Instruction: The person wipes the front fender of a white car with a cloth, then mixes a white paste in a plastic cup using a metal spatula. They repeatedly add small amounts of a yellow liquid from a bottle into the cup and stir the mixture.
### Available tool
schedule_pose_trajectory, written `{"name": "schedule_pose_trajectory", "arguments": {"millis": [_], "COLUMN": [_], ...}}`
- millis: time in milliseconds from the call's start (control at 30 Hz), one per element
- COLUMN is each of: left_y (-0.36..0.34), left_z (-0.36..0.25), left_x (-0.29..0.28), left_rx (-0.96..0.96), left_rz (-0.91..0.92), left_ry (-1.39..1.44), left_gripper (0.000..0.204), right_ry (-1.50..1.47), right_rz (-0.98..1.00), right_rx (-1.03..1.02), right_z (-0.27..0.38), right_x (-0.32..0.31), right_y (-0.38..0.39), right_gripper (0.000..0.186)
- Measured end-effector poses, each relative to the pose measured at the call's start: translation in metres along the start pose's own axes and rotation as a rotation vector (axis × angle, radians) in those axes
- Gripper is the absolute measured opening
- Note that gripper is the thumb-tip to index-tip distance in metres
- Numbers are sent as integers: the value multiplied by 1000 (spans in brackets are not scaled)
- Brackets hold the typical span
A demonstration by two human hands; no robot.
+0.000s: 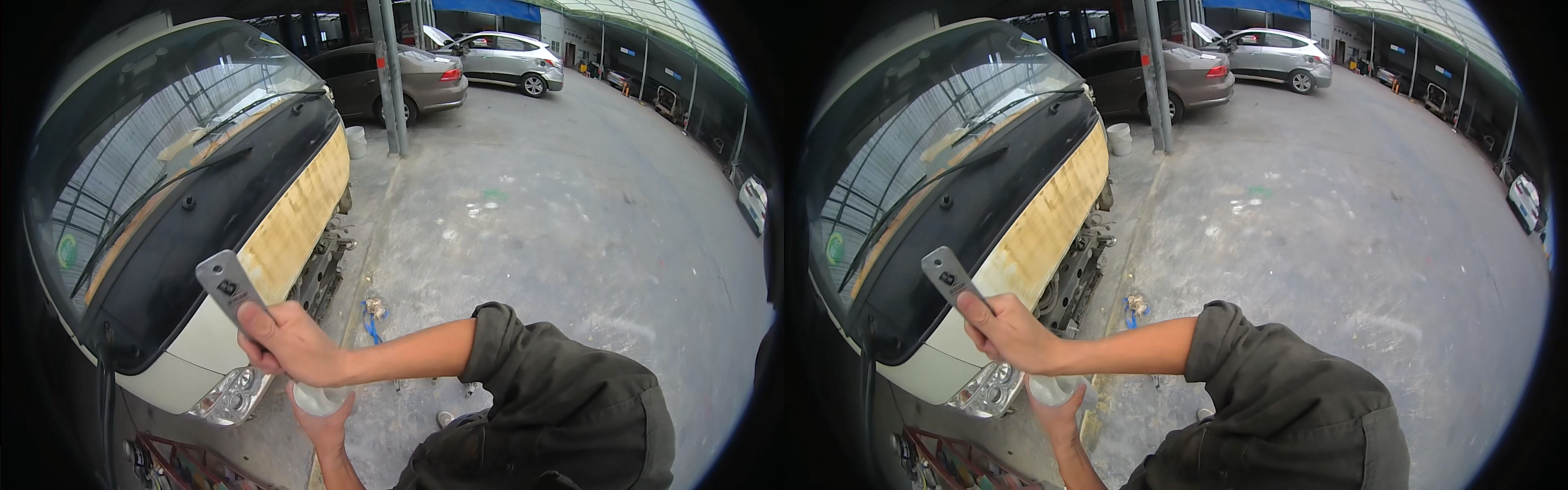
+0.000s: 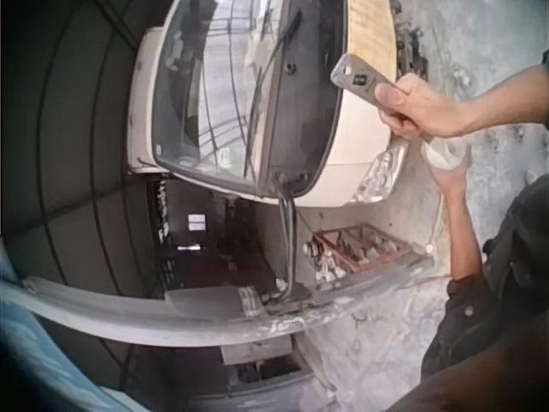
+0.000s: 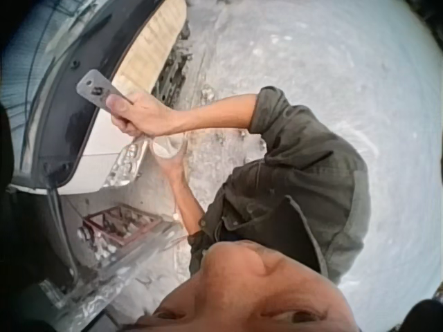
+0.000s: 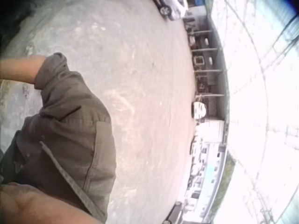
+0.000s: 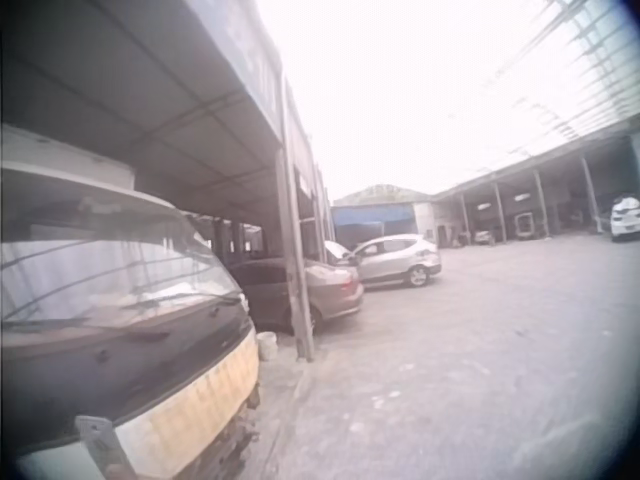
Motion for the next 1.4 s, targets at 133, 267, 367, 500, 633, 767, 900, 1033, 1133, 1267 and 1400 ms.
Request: {"name": "schedule_pose_trajectory", "arguments": {"millis": [133, 267, 367, 500, 633, 767, 900, 1033, 1133, 1267, 1400], "left_y": [0, 3, -3, 10, 3, 6, 3, 9, 11, -2, -25], "left_z": [1, -8, -9, -5, -13, -15, -34, -7, -1, 5, -20], "left_x": [3, -1, -6, -6, -5, -12, 2, -15, -15, -53, -61], "left_rx": [-98, -28, -41, 34, -60, -10, 23, -62, -54, -109, -67], "left_rz": [22, -3, -37, 3, 24, 35, -32, 63, -76, 433, 918], "left_ry": [21, 25, 48, 46, 135, 49, 141, 40, 90, 193, 471], "left_gripper": [95, 91, 92, 94, 94, 80, 60, 100, 93, 91, 90], "right_ry": [192, 3, 110, 29, 112, 22, 70, 84, 97, -220, -193], "right_rz": [21, -17, 116, 90, 131, 34, 207, 74, 318, 652, 552], "right_rx": [-50, 0, -1, 51, 55, 27, 31, -19, 119, 284, 366], "right_z": [-23, -3, -31, -13, -16, -14, -23, -15, -25, -7, -11], "right_x": [11, 1, 3, 6, 8, -1, 14, -11, 7, 33, 39], "right_y": [28, 4, 25, 9, 31, 10, 31, 7, 30, 1, -13], "right_gripper": [61, 59, 61, 63, 66, 65, 67, 68, 73, 77, 78]}}
Point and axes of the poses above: each hand's wrist, its own y-axis away from the middle knuckle, its own x-axis out of the palm, z = x × y, the point moved 1 cm from there along -y, towards the middle knuckle, and after that the axes turned 6 degrees about -y, right-handed, at the moved point
